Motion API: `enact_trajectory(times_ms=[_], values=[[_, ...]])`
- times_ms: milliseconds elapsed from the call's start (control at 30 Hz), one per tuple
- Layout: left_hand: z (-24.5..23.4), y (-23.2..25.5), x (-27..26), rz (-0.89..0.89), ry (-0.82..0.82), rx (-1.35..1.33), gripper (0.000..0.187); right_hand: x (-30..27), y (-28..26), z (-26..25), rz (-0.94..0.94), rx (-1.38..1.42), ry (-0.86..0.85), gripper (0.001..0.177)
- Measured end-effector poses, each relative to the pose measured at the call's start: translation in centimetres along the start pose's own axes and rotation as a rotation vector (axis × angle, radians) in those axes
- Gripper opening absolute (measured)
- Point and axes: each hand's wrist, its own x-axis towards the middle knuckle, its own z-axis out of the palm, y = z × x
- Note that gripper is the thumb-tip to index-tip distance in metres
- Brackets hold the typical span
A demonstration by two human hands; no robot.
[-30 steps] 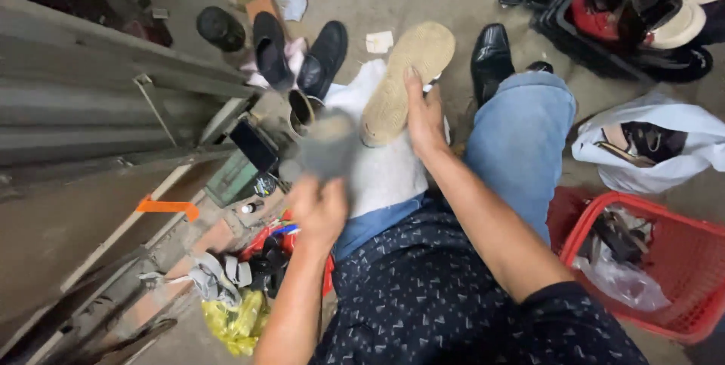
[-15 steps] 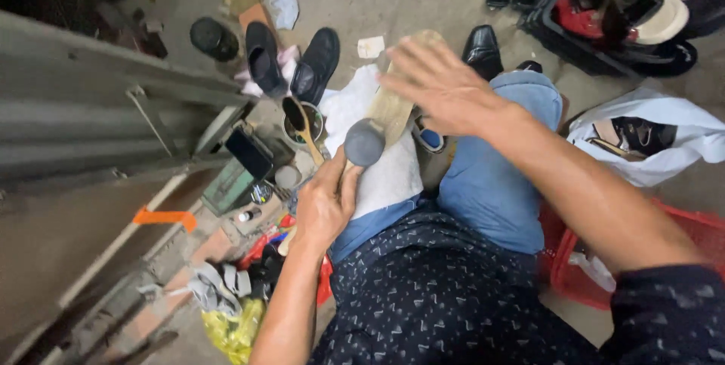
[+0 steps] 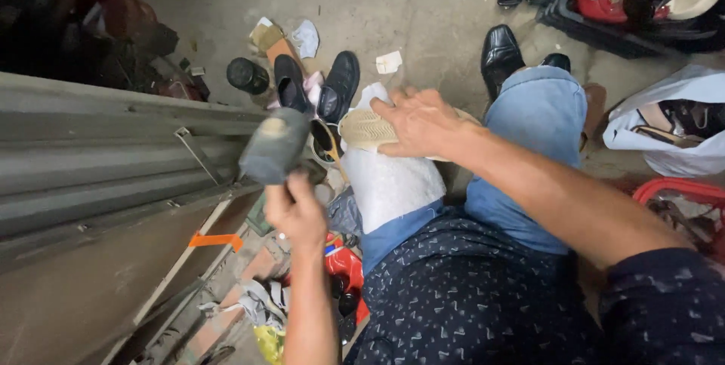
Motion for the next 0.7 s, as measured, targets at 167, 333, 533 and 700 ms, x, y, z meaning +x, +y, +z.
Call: enact_trajectory(times_ms=[167, 333, 533, 700], values=[[1.2, 2.0, -0.1, -0.181, -0.286, 0.019, 0.023, -0.6, -1.1, 1.1, 0.052, -0.017, -0.005, 0.077], [1.7, -0.5, -2.9, -0.126, -0.018, -0.023, 0.024, -2.1, -1.2, 0.2, 0.123, 0.100, 0.024, 0.072], [1.7, -0.1, -4.7, -0.159, -0.379, -0.005, 0.011, -6.1, -3.1, -10.1, 0.203, 0.599, -0.379, 0.082], [2.0, 2.5, -1.0, -0.209, -0.347, -0.136, 0.018, -6.0, -3.0, -7.5, 0.351, 0.781, -0.308, 0.069]])
